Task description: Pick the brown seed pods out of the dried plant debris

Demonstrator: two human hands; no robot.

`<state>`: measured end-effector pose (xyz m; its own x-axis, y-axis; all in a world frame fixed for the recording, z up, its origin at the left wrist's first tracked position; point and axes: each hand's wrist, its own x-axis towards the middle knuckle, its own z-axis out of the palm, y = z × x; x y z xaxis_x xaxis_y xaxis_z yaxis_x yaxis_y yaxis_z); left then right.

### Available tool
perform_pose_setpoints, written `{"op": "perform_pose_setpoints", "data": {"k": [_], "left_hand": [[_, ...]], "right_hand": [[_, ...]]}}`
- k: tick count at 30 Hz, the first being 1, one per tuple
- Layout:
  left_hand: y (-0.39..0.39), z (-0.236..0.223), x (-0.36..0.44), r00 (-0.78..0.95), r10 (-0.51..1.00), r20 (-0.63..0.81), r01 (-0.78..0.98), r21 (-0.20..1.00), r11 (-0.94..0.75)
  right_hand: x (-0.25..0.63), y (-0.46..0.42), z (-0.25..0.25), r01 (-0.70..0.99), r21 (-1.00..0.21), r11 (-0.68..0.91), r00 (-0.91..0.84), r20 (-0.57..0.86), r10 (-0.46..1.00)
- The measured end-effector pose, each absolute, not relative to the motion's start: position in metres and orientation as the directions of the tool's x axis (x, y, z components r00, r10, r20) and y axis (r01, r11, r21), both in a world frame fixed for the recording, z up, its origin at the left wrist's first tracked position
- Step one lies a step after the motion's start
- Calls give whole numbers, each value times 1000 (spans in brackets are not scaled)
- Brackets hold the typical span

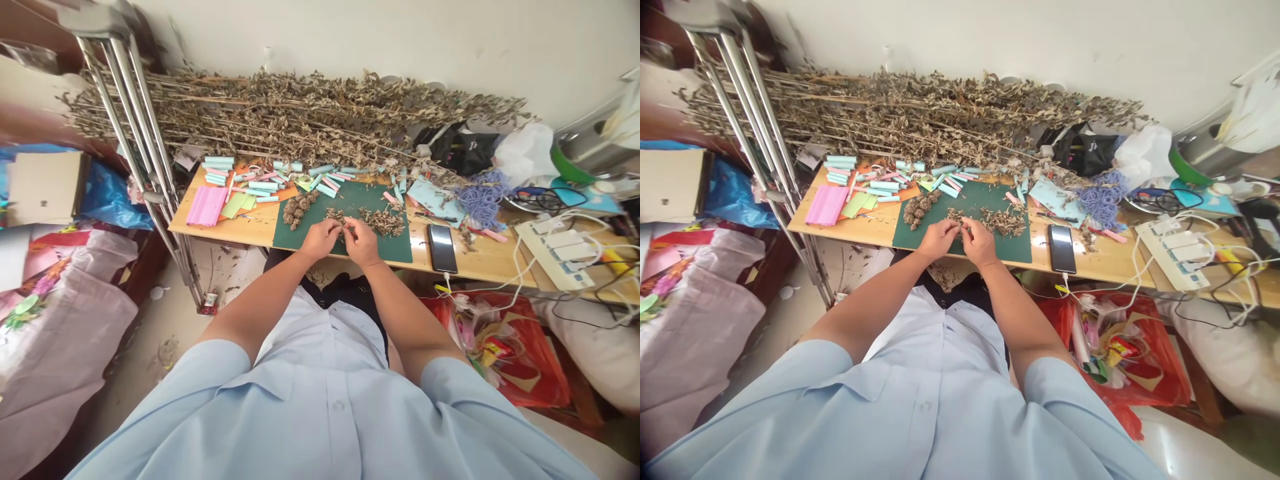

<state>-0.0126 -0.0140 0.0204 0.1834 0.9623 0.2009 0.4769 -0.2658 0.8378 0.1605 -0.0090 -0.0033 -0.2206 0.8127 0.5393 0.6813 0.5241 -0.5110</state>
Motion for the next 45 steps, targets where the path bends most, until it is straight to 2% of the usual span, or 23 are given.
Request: {"op": "perform_pose_setpoints", "data": {"k": [3,8,21,32,39,45], "left_hand": [[-12,19,-13,163,966,199,495,831,-254],[-12,19,-14,163,966,199,523,813,-255],[-10,15,-13,243,945,217,540,779,-318],[-10,17,-11,146,970,194,569,786,-243],[-12,16,-10,152,966,211,538,802,-260],[-12,18,-11,186,957,221,575,766,-289]], "right_hand": [[160,-9,-5,696,-534,480,-196,502,842],[158,-8,-5,704,-598,383,-60,487,871],[155,-10,-6,638,-648,417,-112,458,882],[156,-10,-9,580,-735,350,15,439,898],[156,-11,-10,597,-702,387,-35,459,888],[154,-14,-6,631,-664,400,-112,433,894]]}}
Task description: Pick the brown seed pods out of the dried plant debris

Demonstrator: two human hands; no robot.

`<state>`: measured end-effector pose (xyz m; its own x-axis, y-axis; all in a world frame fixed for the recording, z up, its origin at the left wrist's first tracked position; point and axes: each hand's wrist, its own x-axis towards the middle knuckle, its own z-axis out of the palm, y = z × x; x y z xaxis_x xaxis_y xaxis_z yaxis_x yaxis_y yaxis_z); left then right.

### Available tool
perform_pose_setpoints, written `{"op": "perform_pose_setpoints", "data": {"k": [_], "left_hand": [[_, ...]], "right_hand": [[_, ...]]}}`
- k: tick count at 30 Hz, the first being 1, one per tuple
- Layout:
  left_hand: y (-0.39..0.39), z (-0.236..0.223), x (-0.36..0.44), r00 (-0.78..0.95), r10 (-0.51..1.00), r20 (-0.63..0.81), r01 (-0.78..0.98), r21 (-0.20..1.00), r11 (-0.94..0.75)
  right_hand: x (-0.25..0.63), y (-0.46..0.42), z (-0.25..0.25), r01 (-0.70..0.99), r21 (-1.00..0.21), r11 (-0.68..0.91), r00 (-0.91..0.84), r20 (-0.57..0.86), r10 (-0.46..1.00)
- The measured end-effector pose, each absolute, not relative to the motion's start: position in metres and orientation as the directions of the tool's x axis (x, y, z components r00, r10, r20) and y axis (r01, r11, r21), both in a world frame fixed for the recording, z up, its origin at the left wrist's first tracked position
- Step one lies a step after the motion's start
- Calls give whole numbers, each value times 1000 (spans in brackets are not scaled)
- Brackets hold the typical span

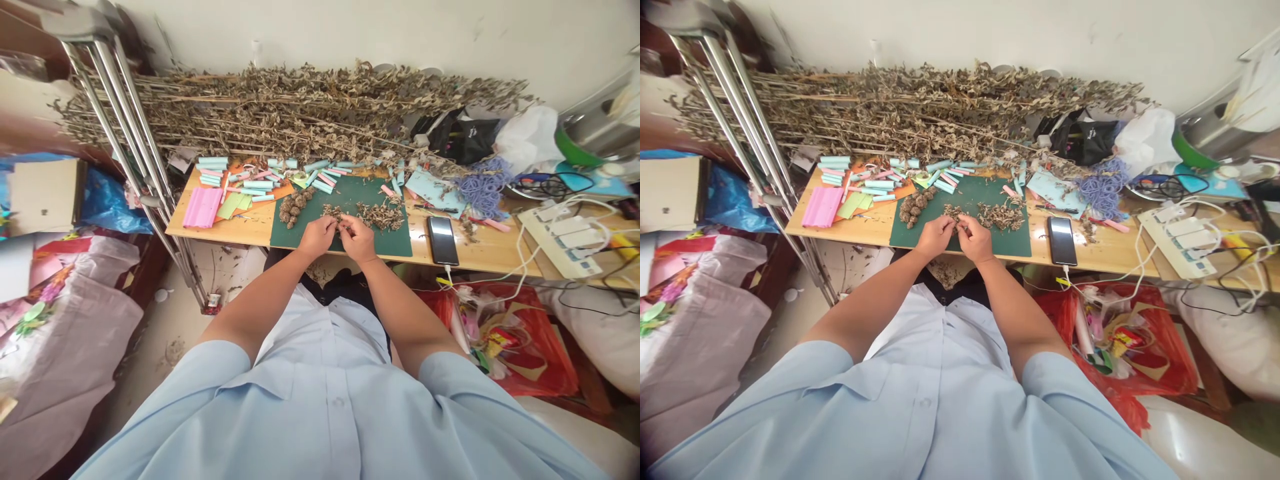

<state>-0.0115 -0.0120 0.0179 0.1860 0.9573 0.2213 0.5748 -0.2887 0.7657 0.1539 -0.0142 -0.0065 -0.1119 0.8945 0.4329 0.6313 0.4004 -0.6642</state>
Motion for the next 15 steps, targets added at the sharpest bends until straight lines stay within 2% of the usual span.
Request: {"op": "perform_pose_setpoints", "data": {"k": [9,15], "left_hand": [[-8,11,-11,118,969,216,590,770,-243],[-10,12,-12,146,962,230,568,777,-272]], "right_hand": [[154,-13,-8,644,-651,402,-79,466,881],[154,-11,-7,654,-660,369,-34,462,886]]}}
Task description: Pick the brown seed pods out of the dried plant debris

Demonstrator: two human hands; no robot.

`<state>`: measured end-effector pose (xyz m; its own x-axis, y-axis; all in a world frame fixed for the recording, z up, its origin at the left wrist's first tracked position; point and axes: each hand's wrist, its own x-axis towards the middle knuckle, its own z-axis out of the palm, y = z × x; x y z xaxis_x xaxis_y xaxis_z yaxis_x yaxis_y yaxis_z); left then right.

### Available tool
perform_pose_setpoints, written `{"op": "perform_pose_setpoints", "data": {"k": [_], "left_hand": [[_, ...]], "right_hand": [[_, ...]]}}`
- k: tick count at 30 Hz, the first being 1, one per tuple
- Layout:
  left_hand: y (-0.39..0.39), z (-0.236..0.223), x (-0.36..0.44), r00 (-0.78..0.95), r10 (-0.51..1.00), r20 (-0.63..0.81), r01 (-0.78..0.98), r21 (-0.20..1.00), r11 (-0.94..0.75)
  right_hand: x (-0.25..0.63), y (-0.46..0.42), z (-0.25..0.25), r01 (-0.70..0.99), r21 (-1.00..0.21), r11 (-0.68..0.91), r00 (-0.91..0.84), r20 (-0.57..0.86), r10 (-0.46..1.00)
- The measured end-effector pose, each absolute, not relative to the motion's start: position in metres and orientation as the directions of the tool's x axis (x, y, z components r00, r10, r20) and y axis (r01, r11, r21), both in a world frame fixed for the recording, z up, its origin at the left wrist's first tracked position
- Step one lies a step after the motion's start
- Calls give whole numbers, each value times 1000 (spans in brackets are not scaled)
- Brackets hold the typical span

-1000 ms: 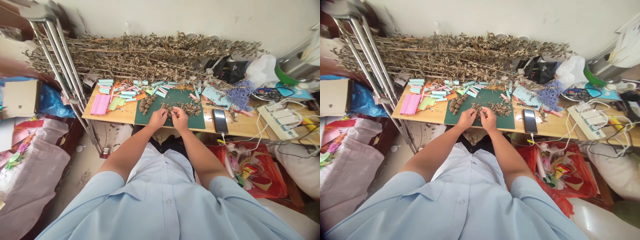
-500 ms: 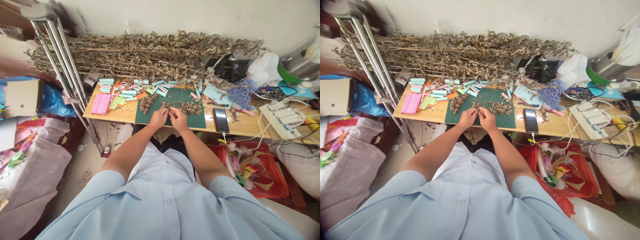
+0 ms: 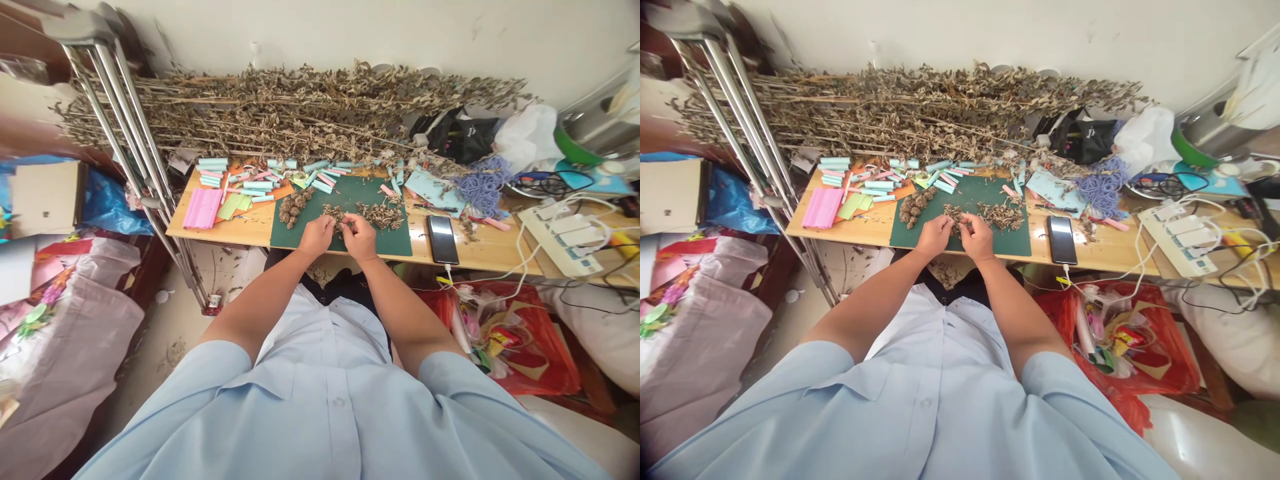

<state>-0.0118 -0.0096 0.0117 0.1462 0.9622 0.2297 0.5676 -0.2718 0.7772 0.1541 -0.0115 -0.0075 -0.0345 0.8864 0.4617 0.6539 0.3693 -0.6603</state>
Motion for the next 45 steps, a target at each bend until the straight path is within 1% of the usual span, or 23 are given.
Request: {"op": "perform_pose_setpoints", "data": {"k": [3,8,12,17,25,30,34,37,40,42,45], "left_hand": [[-10,13,-11,145,963,227,579,770,-269],[-10,12,-10,153,963,223,570,776,-271],[-10,13,-9,177,960,215,578,767,-279],[-10,16,-10,154,964,215,607,750,-265],[-11,15,-11,151,961,230,543,793,-275],[-10,16,-12,190,960,204,575,770,-278],[-10,17,-12,186,958,217,568,772,-286],[-11,18,-13,171,957,234,552,782,-290],[-13,20,-14,150,965,217,544,796,-264],[-14,21,-15,147,967,207,538,804,-254],[-14,23,-15,154,967,204,520,816,-255]], "right_hand": [[154,-14,-6,652,-659,375,-47,458,888],[154,-17,-8,644,-627,438,-139,467,873],[155,-15,-11,671,-590,449,-142,492,859],[156,-13,-12,642,-582,499,-136,554,822],[155,-15,-11,644,-598,477,-123,534,836],[153,-16,-9,661,-578,478,-167,508,845],[152,-15,-7,657,-569,495,-175,523,834],[153,-18,-4,648,-581,493,-150,537,830],[157,-34,-3,640,-594,486,-135,537,833],[162,-51,-4,622,-602,501,-162,528,834],[170,-79,-8,593,-592,546,-257,504,825]]}}
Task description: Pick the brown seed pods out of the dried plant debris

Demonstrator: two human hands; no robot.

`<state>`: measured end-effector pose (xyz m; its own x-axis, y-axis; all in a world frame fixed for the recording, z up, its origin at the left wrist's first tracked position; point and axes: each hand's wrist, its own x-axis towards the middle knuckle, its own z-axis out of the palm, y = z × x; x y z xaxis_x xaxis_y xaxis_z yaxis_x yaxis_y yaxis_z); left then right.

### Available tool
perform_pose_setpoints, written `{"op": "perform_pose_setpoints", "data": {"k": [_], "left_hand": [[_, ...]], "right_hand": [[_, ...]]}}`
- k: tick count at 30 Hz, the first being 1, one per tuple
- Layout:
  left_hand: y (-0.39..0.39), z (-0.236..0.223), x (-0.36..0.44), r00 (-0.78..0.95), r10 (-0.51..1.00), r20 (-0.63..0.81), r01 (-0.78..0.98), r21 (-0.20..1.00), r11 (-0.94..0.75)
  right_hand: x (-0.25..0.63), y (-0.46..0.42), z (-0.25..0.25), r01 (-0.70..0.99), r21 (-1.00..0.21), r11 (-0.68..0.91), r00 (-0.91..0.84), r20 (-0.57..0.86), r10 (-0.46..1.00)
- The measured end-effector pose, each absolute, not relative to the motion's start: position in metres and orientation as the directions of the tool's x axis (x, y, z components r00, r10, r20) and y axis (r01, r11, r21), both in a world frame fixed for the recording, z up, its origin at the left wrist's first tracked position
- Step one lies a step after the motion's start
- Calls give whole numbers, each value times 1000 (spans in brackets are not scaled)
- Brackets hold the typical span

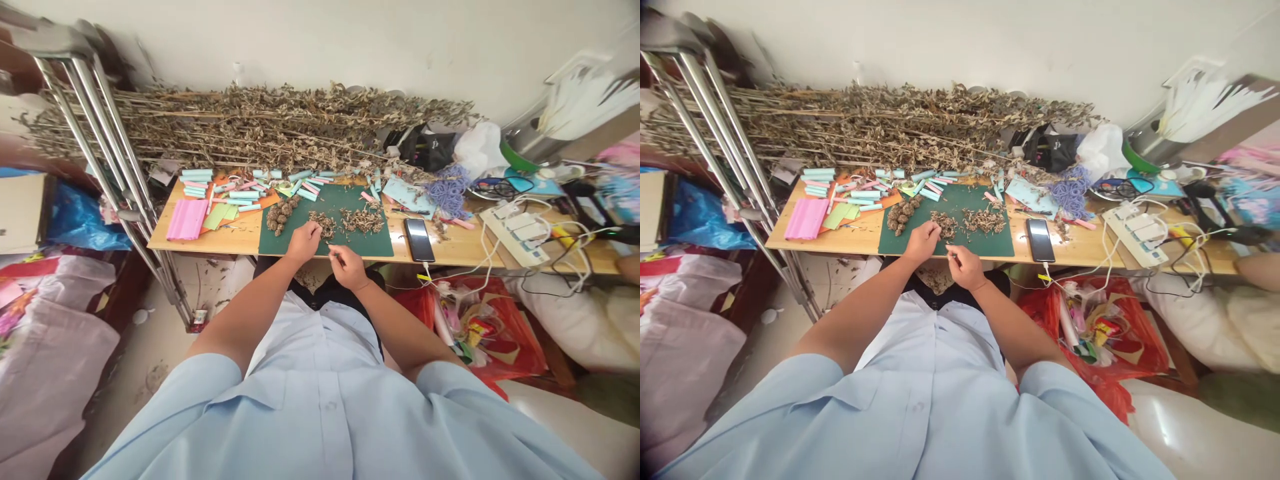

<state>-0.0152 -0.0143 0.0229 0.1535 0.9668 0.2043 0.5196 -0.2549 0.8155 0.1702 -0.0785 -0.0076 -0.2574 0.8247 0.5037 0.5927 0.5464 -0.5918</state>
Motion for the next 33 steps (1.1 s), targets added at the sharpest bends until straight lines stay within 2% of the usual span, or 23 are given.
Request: {"op": "perform_pose_setpoints", "data": {"k": [4,9,11,14,16,18,21,27,33], "left_hand": [[-14,23,-15,155,967,200,499,829,-252],[-14,20,-14,153,968,197,511,823,-248],[-13,20,-14,157,968,195,521,817,-249],[-13,21,-13,163,970,180,533,811,-241],[-13,22,-13,164,972,169,532,814,-231],[-13,23,-13,162,973,166,528,819,-227],[-14,24,-13,155,974,167,523,823,-224],[-14,21,-14,152,973,172,521,823,-227],[-13,20,-15,171,968,182,524,816,-246]], "right_hand": [[182,-100,-15,596,-565,571,-348,459,817],[205,-88,-15,668,-569,480,-157,524,837],[217,-72,-10,736,-554,389,-43,536,843],[235,-45,-3,844,-519,136,144,463,875],[241,-27,1,890,-456,13,177,370,912],[243,-15,4,915,-403,-30,163,299,940],[239,-7,7,926,-377,-13,125,276,953],[225,-18,12,903,-406,142,11,352,936],[230,-25,12,883,-454,120,67,375,925]]}}
